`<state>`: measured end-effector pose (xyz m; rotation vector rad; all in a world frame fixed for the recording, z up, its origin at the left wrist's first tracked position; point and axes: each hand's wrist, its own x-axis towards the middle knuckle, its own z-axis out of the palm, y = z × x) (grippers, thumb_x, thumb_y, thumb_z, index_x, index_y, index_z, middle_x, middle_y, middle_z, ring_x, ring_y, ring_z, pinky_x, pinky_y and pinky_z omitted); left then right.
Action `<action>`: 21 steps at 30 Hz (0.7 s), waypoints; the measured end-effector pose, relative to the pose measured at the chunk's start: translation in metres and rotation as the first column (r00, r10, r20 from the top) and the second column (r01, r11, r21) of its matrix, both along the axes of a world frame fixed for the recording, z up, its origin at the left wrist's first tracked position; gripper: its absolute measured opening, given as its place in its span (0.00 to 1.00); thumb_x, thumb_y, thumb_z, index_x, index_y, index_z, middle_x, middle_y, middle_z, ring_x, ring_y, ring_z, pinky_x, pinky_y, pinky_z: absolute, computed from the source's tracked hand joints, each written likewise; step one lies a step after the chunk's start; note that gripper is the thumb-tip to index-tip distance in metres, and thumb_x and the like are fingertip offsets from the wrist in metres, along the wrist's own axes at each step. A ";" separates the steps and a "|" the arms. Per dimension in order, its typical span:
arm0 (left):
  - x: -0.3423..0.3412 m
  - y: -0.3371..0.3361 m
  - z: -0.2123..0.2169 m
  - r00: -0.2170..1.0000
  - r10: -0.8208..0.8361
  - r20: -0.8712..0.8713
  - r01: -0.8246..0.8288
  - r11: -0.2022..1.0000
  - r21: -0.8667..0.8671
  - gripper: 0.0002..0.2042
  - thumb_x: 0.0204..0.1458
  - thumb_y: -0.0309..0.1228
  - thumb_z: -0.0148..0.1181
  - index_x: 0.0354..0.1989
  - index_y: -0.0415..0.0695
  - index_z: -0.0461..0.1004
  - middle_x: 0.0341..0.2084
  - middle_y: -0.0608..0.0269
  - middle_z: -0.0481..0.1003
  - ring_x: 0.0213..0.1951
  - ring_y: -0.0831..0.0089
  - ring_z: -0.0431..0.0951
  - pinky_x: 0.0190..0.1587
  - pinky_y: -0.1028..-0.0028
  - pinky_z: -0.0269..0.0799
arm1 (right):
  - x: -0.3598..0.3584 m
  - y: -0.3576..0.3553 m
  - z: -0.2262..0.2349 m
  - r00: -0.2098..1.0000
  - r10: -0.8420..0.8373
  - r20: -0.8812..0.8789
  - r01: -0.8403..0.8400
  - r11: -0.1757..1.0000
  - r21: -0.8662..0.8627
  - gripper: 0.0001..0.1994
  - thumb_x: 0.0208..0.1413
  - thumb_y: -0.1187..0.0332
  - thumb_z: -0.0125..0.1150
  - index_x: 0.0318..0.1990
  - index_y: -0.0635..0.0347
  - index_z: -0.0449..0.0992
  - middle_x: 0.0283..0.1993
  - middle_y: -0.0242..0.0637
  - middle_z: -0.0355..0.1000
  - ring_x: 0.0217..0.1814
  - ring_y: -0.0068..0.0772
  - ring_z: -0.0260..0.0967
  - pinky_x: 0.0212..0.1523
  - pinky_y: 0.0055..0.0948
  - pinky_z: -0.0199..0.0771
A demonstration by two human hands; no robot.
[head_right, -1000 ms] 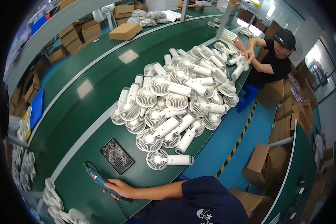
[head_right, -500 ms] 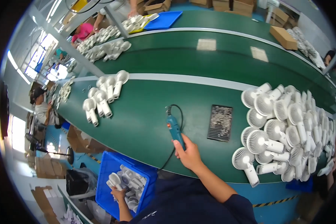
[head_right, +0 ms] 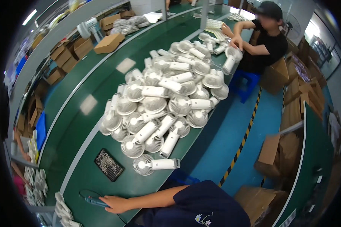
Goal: The person assembles portable fans on a factory production line by securing fan housings with screws using an electric screwdriver.
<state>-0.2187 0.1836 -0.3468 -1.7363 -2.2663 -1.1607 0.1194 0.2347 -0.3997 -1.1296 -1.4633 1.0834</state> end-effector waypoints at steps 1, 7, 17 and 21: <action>0.013 0.002 0.019 1.000 0.017 0.018 -0.019 0.996 0.091 0.19 0.51 0.31 0.59 0.49 0.35 0.66 0.39 0.44 0.73 0.41 0.54 0.74 0.44 0.62 0.72 | -0.005 -0.002 0.002 0.999 0.041 0.024 -0.041 0.999 0.012 0.32 0.53 0.66 0.53 0.63 0.72 0.49 0.47 0.54 0.61 0.45 0.53 0.65 0.47 0.42 0.66; 0.253 0.057 0.091 0.750 -0.626 0.215 0.612 0.779 0.137 0.12 0.56 0.29 0.55 0.43 0.32 0.72 0.39 0.48 0.74 0.42 0.60 0.73 0.48 0.66 0.69 | -0.040 0.003 -0.014 0.994 -0.087 0.063 0.077 0.986 0.150 0.34 0.48 0.69 0.57 0.62 0.68 0.51 0.47 0.53 0.61 0.46 0.54 0.66 0.46 0.46 0.67; 0.622 0.015 0.126 -0.366 -0.398 0.841 0.834 -0.542 0.106 0.23 0.53 0.23 0.56 0.57 0.38 0.59 0.49 0.52 0.69 0.51 0.66 0.71 0.54 0.69 0.67 | -0.020 -0.002 0.001 0.991 -0.075 0.114 0.050 0.976 0.210 0.21 0.49 0.60 0.58 0.50 0.58 0.70 0.49 0.51 0.68 0.43 0.52 0.69 0.40 0.43 0.72; 0.756 -0.022 0.089 -0.327 -0.399 0.857 0.753 -0.658 -0.019 0.35 0.52 0.34 0.61 0.66 0.42 0.49 0.61 0.46 0.57 0.59 0.61 0.64 0.59 0.66 0.61 | 0.004 0.009 -0.021 0.943 -0.151 -0.298 0.312 0.717 0.623 0.16 0.50 0.63 0.60 0.44 0.61 0.70 0.34 0.47 0.71 0.27 0.42 0.69 0.27 0.37 0.70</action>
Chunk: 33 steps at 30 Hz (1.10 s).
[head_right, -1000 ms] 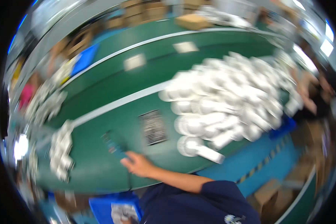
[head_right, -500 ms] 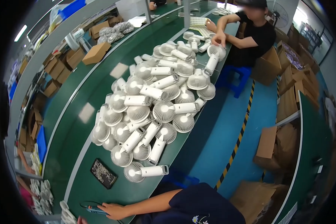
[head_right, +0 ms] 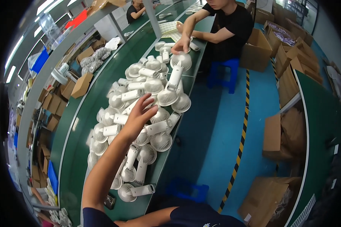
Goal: The person assembles portable fans on a factory production line by securing fan housings with screws using an electric screwdriver.
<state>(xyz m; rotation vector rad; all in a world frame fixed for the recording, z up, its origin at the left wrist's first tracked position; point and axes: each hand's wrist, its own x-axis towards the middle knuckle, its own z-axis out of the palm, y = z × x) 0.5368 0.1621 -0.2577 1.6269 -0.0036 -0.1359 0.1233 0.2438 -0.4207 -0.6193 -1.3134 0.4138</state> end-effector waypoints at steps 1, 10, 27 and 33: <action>0.019 -0.003 -0.004 1.000 0.023 -0.011 -0.023 0.999 0.043 0.36 0.52 0.35 0.61 0.66 0.42 0.48 0.62 0.45 0.55 0.59 0.61 0.63 0.60 0.66 0.60 | 0.003 0.003 0.003 1.000 0.004 0.009 -0.005 1.000 0.013 0.17 0.50 0.63 0.60 0.45 0.61 0.70 0.34 0.47 0.71 0.27 0.42 0.69 0.28 0.37 0.70; 0.090 -0.023 -0.037 0.995 0.094 -0.030 -0.087 0.979 0.183 0.35 0.49 0.33 0.65 0.64 0.41 0.55 0.51 0.50 0.69 0.45 0.70 0.73 0.43 0.75 0.71 | 0.032 0.023 -0.011 0.996 0.030 0.080 -0.032 0.999 0.028 0.20 0.49 0.65 0.59 0.48 0.63 0.66 0.37 0.49 0.69 0.32 0.45 0.68 0.33 0.40 0.69; 0.059 0.000 -0.025 0.989 0.095 0.117 -0.081 0.989 -0.126 0.24 0.53 0.21 0.57 0.60 0.34 0.60 0.47 0.55 0.72 0.44 0.68 0.77 0.48 0.73 0.75 | 0.028 0.044 -0.034 0.978 0.139 0.157 -0.125 0.988 -0.094 0.27 0.48 0.67 0.58 0.56 0.66 0.58 0.41 0.52 0.66 0.41 0.52 0.66 0.41 0.44 0.67; -0.021 0.005 0.025 0.951 0.146 0.274 -0.107 0.982 -0.153 0.26 0.54 0.20 0.55 0.61 0.32 0.56 0.50 0.51 0.70 0.47 0.66 0.76 0.52 0.71 0.70 | -0.011 0.046 -0.029 0.945 0.260 0.196 -0.237 0.962 -0.135 0.30 0.47 0.68 0.57 0.58 0.67 0.56 0.42 0.53 0.65 0.44 0.54 0.66 0.44 0.46 0.66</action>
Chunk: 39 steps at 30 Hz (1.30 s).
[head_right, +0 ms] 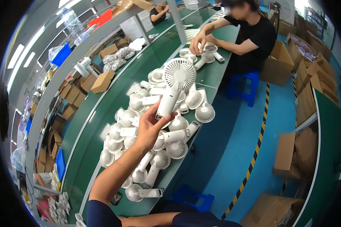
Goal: The person assembles portable fans on a factory production line by securing fan housings with screws using an electric screwdriver.
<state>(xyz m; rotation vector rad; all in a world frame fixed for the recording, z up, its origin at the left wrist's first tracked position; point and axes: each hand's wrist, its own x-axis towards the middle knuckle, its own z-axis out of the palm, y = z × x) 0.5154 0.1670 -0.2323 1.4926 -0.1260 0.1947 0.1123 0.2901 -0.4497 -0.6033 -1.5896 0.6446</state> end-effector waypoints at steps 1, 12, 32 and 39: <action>-0.014 -0.003 0.008 1.000 0.013 0.022 -0.013 1.000 -0.006 0.26 0.54 0.19 0.55 0.61 0.32 0.56 0.50 0.52 0.70 0.47 0.66 0.76 0.52 0.71 0.70 | -0.011 -0.003 0.001 1.000 0.020 0.008 -0.020 1.000 -0.007 0.30 0.47 0.68 0.57 0.58 0.67 0.55 0.43 0.54 0.65 0.44 0.55 0.66 0.45 0.46 0.66; -0.313 0.119 0.041 0.486 0.873 0.053 -0.874 0.483 0.051 0.24 0.52 0.27 0.58 0.57 0.35 0.60 0.47 0.52 0.71 0.43 0.67 0.76 0.46 0.73 0.73 | -0.003 -0.066 0.055 0.976 0.133 0.174 -0.042 0.892 -0.451 0.31 0.49 0.66 0.55 0.59 0.72 0.55 0.47 0.54 0.65 0.49 0.54 0.65 0.50 0.43 0.65; -0.554 0.136 -0.118 -0.116 0.929 -0.353 -0.927 0.026 0.374 0.16 0.56 0.32 0.57 0.49 0.34 0.70 0.32 0.60 0.75 0.28 0.81 0.73 0.31 0.81 0.70 | 0.021 -0.071 0.078 0.988 -0.151 -0.007 0.115 0.783 -0.611 0.28 0.53 0.67 0.59 0.60 0.67 0.61 0.53 0.50 0.67 0.54 0.44 0.67 0.54 0.33 0.65; -0.523 0.098 -0.108 -0.200 0.975 0.099 -0.683 -0.212 0.699 0.30 0.54 0.31 0.56 0.64 0.37 0.53 0.59 0.49 0.59 0.53 0.59 0.63 0.52 0.64 0.59 | 0.020 -0.071 0.081 0.977 -0.196 0.086 0.211 0.802 -0.559 0.30 0.53 0.69 0.56 0.64 0.64 0.56 0.46 0.48 0.65 0.46 0.45 0.67 0.47 0.33 0.68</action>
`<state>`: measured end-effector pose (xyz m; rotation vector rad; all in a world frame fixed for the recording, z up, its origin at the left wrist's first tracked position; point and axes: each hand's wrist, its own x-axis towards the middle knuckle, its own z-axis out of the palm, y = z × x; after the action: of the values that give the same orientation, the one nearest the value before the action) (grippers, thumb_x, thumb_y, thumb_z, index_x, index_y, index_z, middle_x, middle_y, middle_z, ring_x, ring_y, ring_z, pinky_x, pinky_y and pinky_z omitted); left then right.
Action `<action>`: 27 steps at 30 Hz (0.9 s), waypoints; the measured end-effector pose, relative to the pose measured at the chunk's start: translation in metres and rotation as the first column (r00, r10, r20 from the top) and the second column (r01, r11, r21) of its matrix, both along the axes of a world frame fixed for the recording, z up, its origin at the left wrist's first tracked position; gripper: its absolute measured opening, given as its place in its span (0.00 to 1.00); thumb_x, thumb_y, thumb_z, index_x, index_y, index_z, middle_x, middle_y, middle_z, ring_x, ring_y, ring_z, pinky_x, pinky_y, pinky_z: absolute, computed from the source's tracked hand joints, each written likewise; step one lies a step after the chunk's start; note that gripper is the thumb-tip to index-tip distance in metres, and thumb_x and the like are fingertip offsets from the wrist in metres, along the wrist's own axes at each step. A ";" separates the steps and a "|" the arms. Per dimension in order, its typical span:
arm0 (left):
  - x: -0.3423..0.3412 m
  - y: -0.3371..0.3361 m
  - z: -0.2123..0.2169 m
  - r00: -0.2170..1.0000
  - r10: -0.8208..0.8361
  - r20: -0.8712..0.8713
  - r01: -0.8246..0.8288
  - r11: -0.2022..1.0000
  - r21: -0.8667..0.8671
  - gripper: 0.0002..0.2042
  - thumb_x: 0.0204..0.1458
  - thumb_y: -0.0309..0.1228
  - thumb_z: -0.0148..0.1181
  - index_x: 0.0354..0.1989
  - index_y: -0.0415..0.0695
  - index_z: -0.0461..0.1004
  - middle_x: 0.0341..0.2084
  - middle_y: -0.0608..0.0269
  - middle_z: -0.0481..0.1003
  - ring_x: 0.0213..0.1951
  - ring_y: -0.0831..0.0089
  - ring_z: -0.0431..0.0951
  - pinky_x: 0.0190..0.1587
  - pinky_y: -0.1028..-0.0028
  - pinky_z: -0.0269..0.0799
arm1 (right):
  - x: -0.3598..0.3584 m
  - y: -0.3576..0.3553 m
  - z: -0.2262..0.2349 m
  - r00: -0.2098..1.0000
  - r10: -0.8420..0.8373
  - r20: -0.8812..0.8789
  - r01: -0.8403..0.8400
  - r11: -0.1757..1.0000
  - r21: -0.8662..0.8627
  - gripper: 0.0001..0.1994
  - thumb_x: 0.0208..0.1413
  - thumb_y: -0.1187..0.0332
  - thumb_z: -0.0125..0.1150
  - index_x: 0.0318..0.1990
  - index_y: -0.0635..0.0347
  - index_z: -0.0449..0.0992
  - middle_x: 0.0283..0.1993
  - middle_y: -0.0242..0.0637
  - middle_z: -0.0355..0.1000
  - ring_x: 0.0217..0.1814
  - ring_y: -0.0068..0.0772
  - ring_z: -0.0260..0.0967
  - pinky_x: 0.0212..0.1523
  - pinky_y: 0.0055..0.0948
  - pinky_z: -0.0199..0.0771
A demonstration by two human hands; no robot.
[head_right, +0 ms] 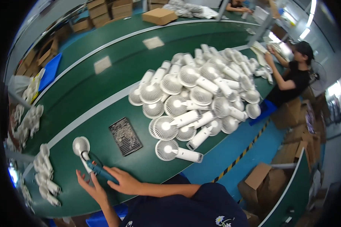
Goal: The person assembles portable fans on a factory production line by securing fan housings with screws using an electric screwdriver.
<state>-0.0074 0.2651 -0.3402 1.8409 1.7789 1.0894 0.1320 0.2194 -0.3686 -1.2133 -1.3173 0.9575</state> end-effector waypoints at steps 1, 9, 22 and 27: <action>0.001 -0.006 -0.006 0.987 -0.056 0.153 0.065 0.997 -0.051 0.31 0.54 0.33 0.57 0.64 0.37 0.53 0.59 0.49 0.59 0.55 0.58 0.62 0.54 0.64 0.59 | -0.003 -0.002 -0.003 1.000 0.000 0.003 0.000 1.000 0.001 0.30 0.53 0.70 0.56 0.64 0.64 0.55 0.49 0.49 0.64 0.49 0.48 0.67 0.50 0.35 0.67; -0.020 -0.002 -0.070 0.660 0.182 0.728 -0.001 0.970 -0.242 0.24 0.56 0.34 0.53 0.58 0.33 0.60 0.52 0.51 0.67 0.46 0.65 0.69 0.50 0.70 0.65 | 0.035 -0.026 0.023 0.896 0.412 0.167 -0.439 0.881 0.177 0.26 0.53 0.69 0.57 0.60 0.65 0.61 0.63 0.50 0.59 0.63 0.51 0.58 0.60 0.39 0.61; 0.006 -0.011 -0.032 0.922 0.052 0.384 -0.009 0.994 -0.113 0.24 0.53 0.32 0.58 0.53 0.26 0.63 0.48 0.37 0.69 0.49 0.51 0.70 0.55 0.60 0.62 | 0.529 -0.222 -0.015 -0.159 -0.962 0.223 0.946 -0.084 0.312 0.25 0.64 0.54 0.41 0.60 0.63 0.63 0.61 0.47 0.61 0.65 0.42 0.55 0.64 0.31 0.51; 0.005 -0.012 -0.028 0.947 0.087 0.310 -0.054 0.992 -0.111 0.24 0.53 0.32 0.58 0.53 0.26 0.64 0.48 0.36 0.69 0.49 0.50 0.70 0.55 0.60 0.62 | 0.545 -0.201 -0.023 -0.013 -0.952 0.305 0.987 0.037 0.158 0.24 0.64 0.53 0.40 0.59 0.62 0.66 0.60 0.43 0.65 0.63 0.38 0.61 0.62 0.28 0.55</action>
<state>-0.0019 0.2526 -0.3684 1.4594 1.6871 1.2181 0.6766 0.0187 -0.3916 -1.9847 -0.2440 -0.3350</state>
